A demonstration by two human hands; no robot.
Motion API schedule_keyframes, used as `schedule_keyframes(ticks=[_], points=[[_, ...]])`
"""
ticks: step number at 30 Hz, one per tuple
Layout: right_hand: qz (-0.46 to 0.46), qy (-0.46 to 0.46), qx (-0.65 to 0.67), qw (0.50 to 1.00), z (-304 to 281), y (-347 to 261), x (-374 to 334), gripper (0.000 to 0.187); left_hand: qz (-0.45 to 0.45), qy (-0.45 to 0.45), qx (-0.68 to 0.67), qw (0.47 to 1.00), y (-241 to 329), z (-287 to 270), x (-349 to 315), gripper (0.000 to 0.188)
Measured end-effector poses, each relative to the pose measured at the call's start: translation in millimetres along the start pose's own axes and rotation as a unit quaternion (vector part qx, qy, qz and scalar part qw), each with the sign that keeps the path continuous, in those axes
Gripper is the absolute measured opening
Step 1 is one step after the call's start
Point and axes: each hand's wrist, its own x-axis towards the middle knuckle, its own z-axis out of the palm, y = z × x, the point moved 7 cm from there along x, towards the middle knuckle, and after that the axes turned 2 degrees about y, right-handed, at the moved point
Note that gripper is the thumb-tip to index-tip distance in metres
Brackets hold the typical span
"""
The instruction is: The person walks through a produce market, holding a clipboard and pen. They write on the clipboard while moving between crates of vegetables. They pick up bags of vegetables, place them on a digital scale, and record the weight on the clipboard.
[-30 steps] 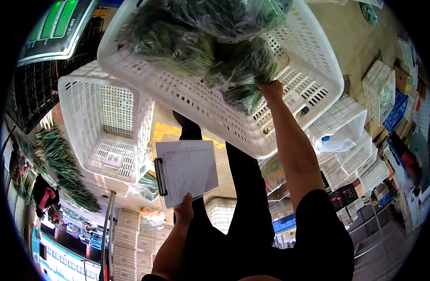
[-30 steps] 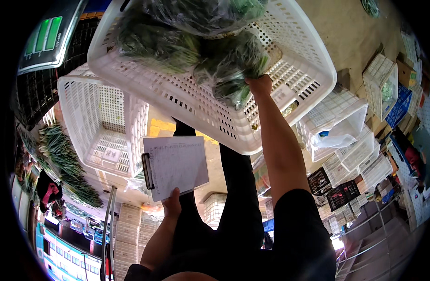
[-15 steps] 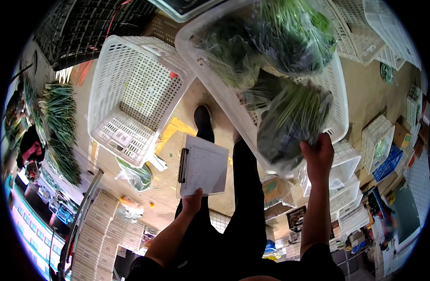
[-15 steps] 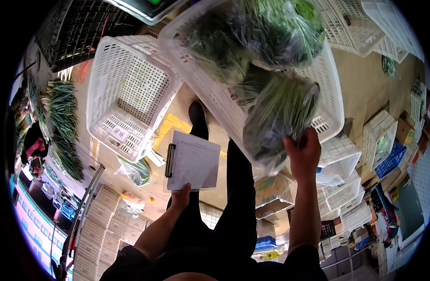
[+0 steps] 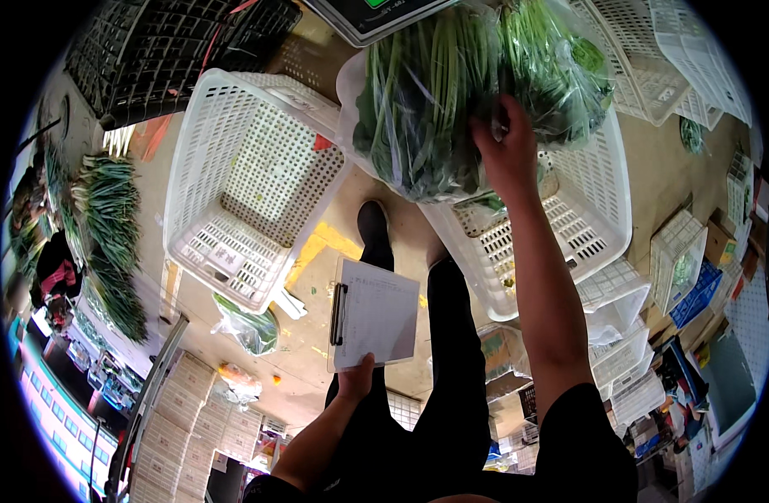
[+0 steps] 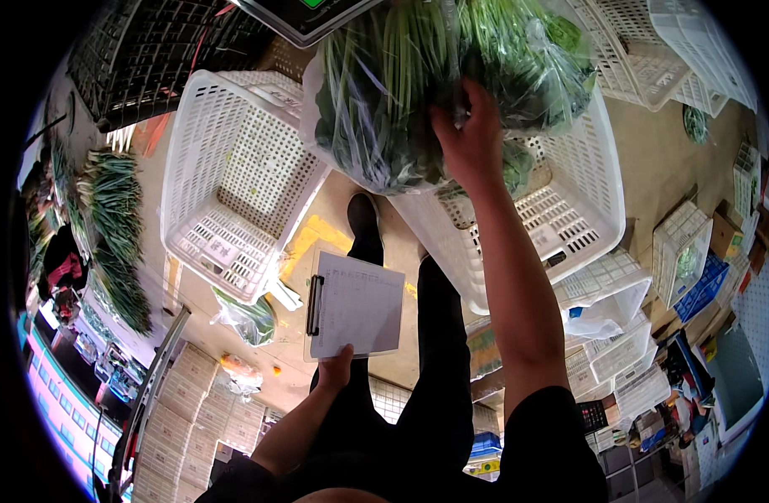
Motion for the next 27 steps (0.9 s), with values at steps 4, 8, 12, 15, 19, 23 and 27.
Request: schedule_keyframes(ticks=[4, 8, 12, 15, 19, 23, 27], points=[[0.056, -0.012, 0.076, 0.996, -9, 3, -6, 0.062, -0.022, -0.003, 0.000, 1.000, -24, -1, 3, 0.040], [0.092, 0.048, 0.157, 0.982, -41, 15, -28, 0.048, -0.045, -0.021, -0.007, 0.999, -2, -6, 1, 0.029], [0.199, 0.132, 0.004, 0.971, -83, 109, -79, 0.028, -0.019, -0.023, 0.022, 0.999, 0, -9, 7, 0.031], [0.396, 0.070, -0.172, 0.899, -64, 226, -140, 0.057, -0.043, -0.005, -0.001, 0.999, 8, -11, 4, 0.032], [0.582, 0.213, 0.022, 0.784, -16, 304, -191, 0.108, -0.036, -0.014, 0.016, 0.999, 6, -11, 7, 0.033], [0.607, 0.292, 0.059, 0.737, 9, 270, -168, 0.106, -0.059, -0.001, 0.016, 0.998, 11, -15, 7, 0.033], [0.514, 0.289, 0.001, 0.808, -13, 258, -153, 0.059, -0.031, -0.008, 0.025, 0.999, 21, -10, 12, 0.033]])
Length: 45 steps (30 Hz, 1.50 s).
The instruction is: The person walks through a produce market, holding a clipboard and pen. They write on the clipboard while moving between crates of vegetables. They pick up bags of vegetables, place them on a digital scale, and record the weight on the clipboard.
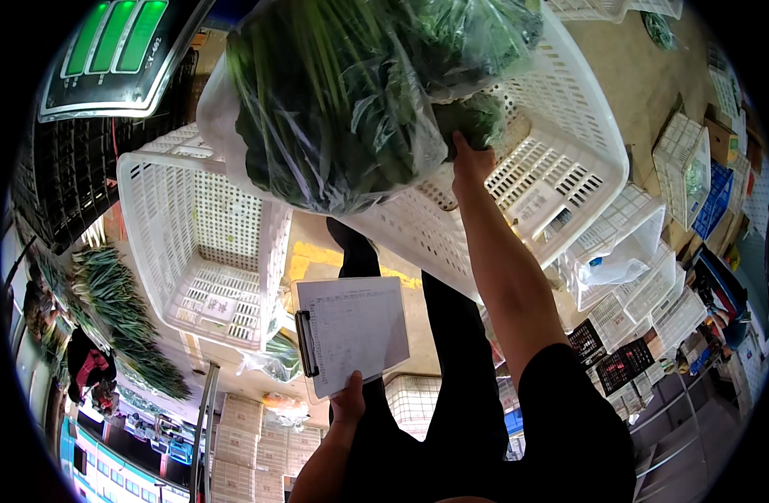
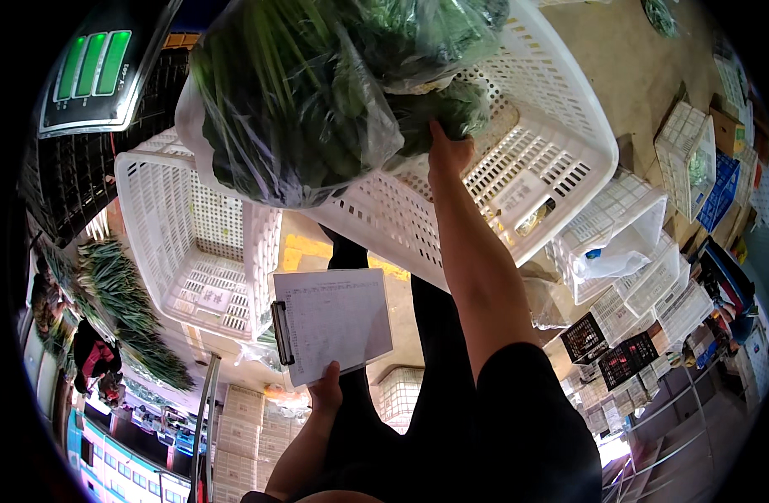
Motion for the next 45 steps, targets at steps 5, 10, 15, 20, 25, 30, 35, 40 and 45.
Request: schedule_keyframes(ticks=[5, 10, 15, 20, 25, 30, 35, 40, 45], points=[[-0.187, -0.050, -0.074, 0.978, -36, -11, 28, 0.041, 0.025, -0.007, -0.031, 0.999, -4, 7, 2, 0.032], [-0.268, -0.077, -0.081, 0.957, -111, -76, -7, 0.036, 0.031, -0.003, 0.005, 0.999, 7, 9, 1, 0.032], [-0.256, -0.198, 0.165, 0.932, -228, -195, -71, 0.022, 0.045, -0.015, -0.015, 0.999, -4, 14, 2, 0.032], [-0.329, -0.259, 0.164, 0.893, -257, -341, -118, 0.032, 0.043, -0.007, -0.024, 0.999, -13, 18, -1, 0.030], [-0.208, -0.357, 0.220, 0.884, -154, -402, -113, 0.031, 0.041, -0.018, -0.032, 0.998, -12, 17, -1, 0.031], [-0.239, -0.343, 0.171, 0.892, -43, -378, -49, 0.019, 0.064, -0.013, -0.005, 0.998, -7, 16, -2, 0.031], [-0.288, -0.371, 0.139, 0.872, -55, -368, -41, 0.043, 0.087, 0.010, 0.072, 0.994, -40, 10, -1, 0.035], [-0.329, -0.369, 0.239, 0.836, -119, -300, -22, 0.038, 0.080, 0.002, 0.006, 0.997, -5, 13, 3, 0.039], [-0.293, -0.071, 0.274, 0.913, -276, -179, 33, 0.018, 0.077, -0.023, 0.056, 0.995, 5, 13, 8, 0.036]])
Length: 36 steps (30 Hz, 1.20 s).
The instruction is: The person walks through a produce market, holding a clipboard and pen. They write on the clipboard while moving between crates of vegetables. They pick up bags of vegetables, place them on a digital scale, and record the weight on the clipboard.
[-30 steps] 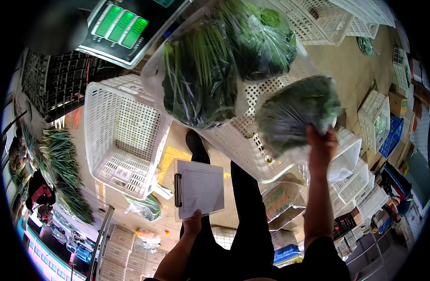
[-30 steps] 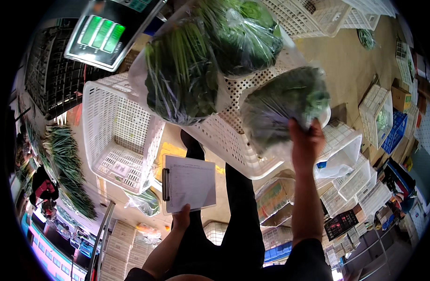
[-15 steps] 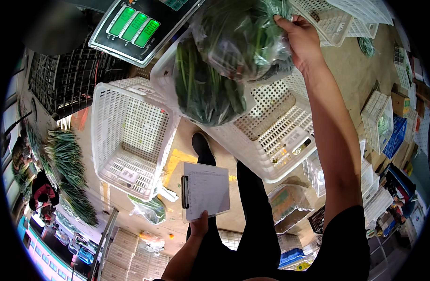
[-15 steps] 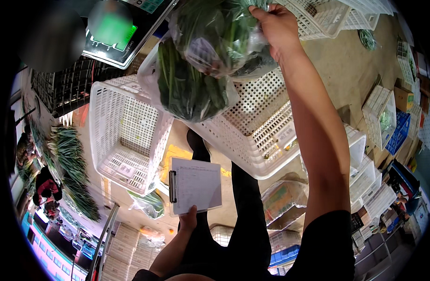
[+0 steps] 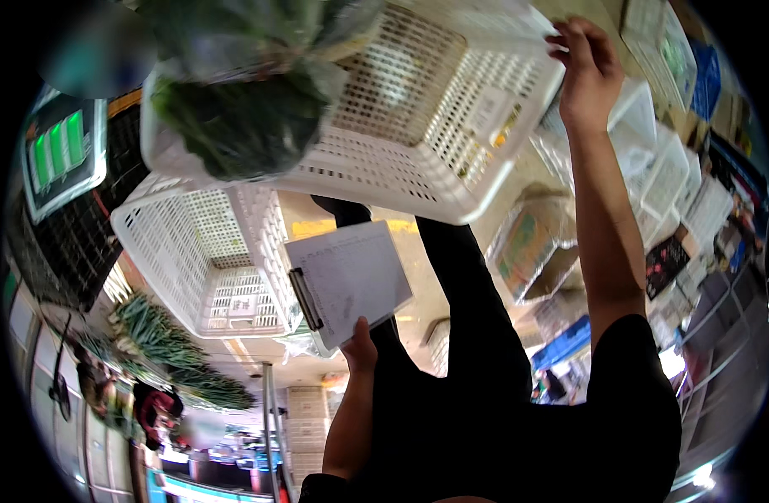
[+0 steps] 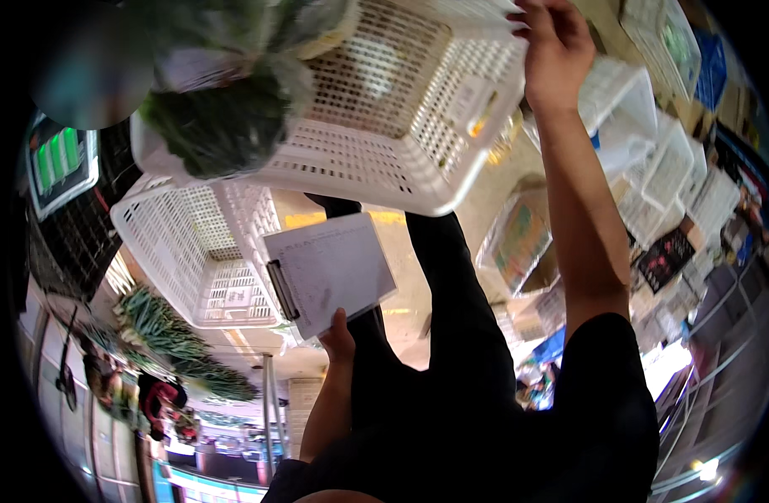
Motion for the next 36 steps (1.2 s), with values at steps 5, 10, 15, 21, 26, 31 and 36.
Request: schedule_keyframes(ticks=[5, 10, 15, 21, 26, 31, 36], points=[[0.235, 0.143, -0.201, 0.940, -198, 150, -93, 0.023, 0.020, -0.006, -0.004, 1.000, 14, 1, -1, 0.035], [0.358, -0.025, -0.359, 0.862, -215, 340, -214, 0.036, -0.012, 0.017, 0.014, 1.000, 8, -7, -1, 0.038], [0.371, -0.045, -0.440, 0.817, -145, 442, -201, 0.080, 0.051, -0.031, 0.108, 0.992, 27, -3, 6, 0.040], [0.363, -0.133, -0.404, 0.829, -156, 464, -221, 0.070, 0.030, -0.018, 0.146, 0.989, 9, -5, 4, 0.041], [0.321, -0.093, -0.451, 0.828, -160, 414, -211, 0.050, 0.033, -0.032, 0.190, 0.981, 27, 4, 1, 0.041], [0.336, -0.083, -0.339, 0.875, -220, 479, -223, 0.035, 0.023, -0.043, 0.154, 0.987, 48, 28, 1, 0.038], [0.398, -0.152, -0.200, 0.882, -255, 372, -212, 0.024, 0.049, -0.023, 0.147, 0.988, 53, 25, -1, 0.028]])
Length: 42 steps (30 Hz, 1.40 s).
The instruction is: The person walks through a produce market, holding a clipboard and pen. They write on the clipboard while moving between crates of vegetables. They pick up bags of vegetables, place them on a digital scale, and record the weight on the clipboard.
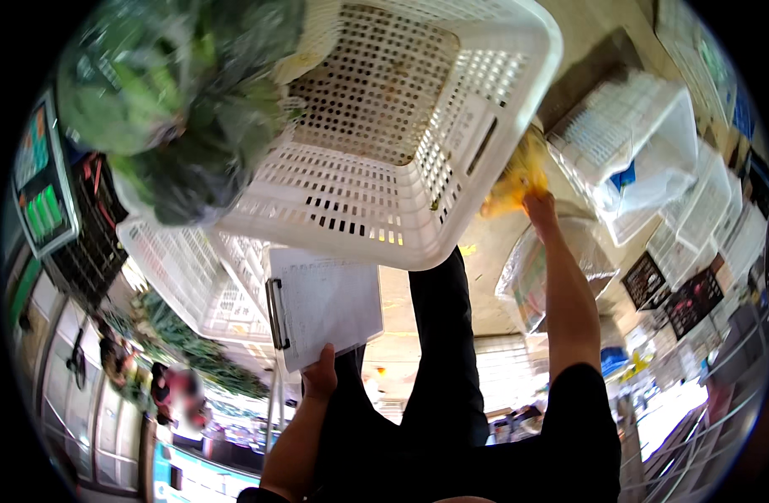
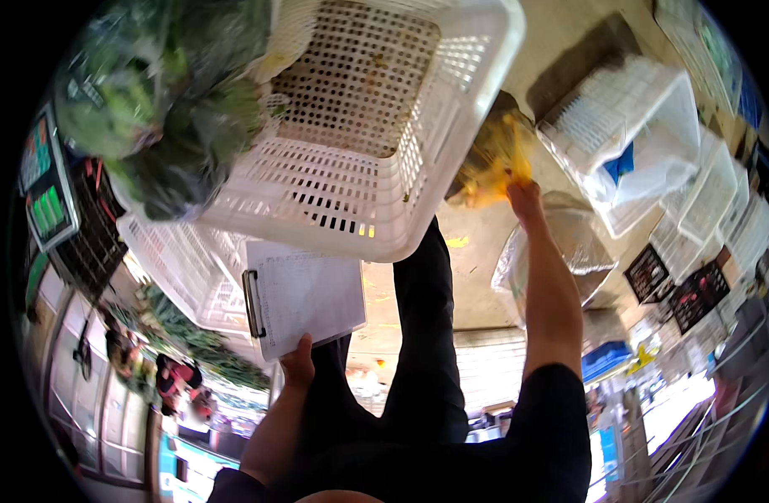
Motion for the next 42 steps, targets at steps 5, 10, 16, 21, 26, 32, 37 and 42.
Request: schedule_keyframes(ticks=[5, 10, 16, 21, 26, 32, 37, 42], points=[[-0.076, -0.062, -0.120, 0.988, -59, -81, -115, 0.020, 0.108, -0.050, 0.124, 0.985, -28, 4, -5, 0.026], [0.008, -0.049, 0.160, 0.986, -128, -188, -276, 0.038, -0.007, -0.056, -0.050, 0.997, -28, 11, 2, 0.032], [-0.117, -0.086, 0.277, 0.950, -133, -339, -367, 0.050, -0.012, -0.014, -0.087, 0.996, -62, 15, 2, 0.036], [-0.191, -0.207, 0.376, 0.883, -90, -373, -338, 0.057, -0.013, -0.006, -0.129, 0.992, -63, 14, -1, 0.036], [-0.175, -0.181, 0.312, 0.916, 19, -388, -238, 0.041, -0.046, 0.016, -0.129, 0.990, -77, 14, -14, 0.035], [-0.212, -0.181, 0.172, 0.945, 135, -389, -100, 0.011, -0.048, 0.034, -0.181, 0.982, -76, 11, -16, 0.036], [-0.182, -0.053, -0.012, 0.982, 197, -369, -45, 0.008, -0.047, 0.039, -0.202, 0.978, -70, 6, -17, 0.032], [-0.274, -0.028, -0.224, 0.935, 235, -370, -22, 0.022, -0.065, 0.033, -0.203, 0.976, -71, 7, -16, 0.034]])
